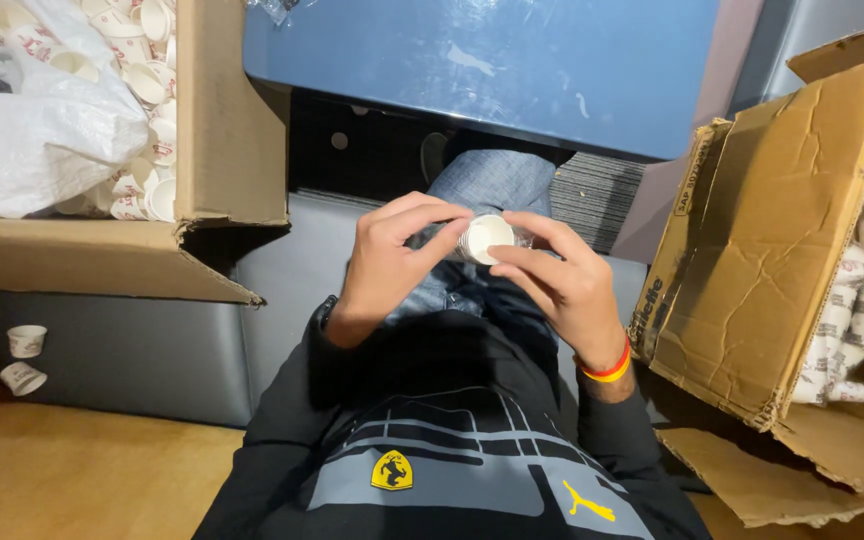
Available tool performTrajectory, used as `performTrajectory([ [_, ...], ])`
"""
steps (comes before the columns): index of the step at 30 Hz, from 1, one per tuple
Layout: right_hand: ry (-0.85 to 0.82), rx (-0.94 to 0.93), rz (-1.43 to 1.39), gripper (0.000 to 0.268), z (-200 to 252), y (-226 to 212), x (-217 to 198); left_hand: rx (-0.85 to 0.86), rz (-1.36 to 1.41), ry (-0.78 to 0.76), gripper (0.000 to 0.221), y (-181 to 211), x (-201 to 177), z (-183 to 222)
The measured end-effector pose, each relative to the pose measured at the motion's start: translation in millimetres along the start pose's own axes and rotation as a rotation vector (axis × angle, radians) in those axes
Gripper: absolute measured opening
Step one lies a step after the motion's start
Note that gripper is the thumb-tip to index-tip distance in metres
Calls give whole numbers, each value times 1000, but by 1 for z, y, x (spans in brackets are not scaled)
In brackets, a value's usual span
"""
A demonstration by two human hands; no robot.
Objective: The recorder is taking small paper cups from a box and stacking/packing them into plastic sleeves on a table.
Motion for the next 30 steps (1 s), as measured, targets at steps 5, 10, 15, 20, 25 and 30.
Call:
performTrajectory([
  [5, 5, -108, 126, 27, -14, -17, -8, 298, -335, 256, 15, 22, 5, -1],
  [10, 70, -186, 205, 27, -11, -19, -9, 409, -390, 263, 14, 19, 13, 4],
  [15, 117, -135, 151, 24, -9, -22, -7, 8, -138, 197, 6, 1, 13, 0],
  [20, 55, -25, 20, 20, -6, -14, 1, 176, -117, 174, 11, -6, 18, 0],
  [25, 33, -29, 9, 23, -16, -22, -1, 89, -32, 134, 17, -12, 19, -1],
  [30, 66, -30, -33, 25, -12, -16, 3, -108, 234, 28, 23, -20, 17, 1],
])
Point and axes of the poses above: each hand's wrist, its own z-axis away from the middle knuckle, its own x-axis out of the palm, y = z × x, the point moved 1 cm from there along -z, towards the middle knuckle, and after that the axes turned 4 degrees about -z, right-handed, at the moved point
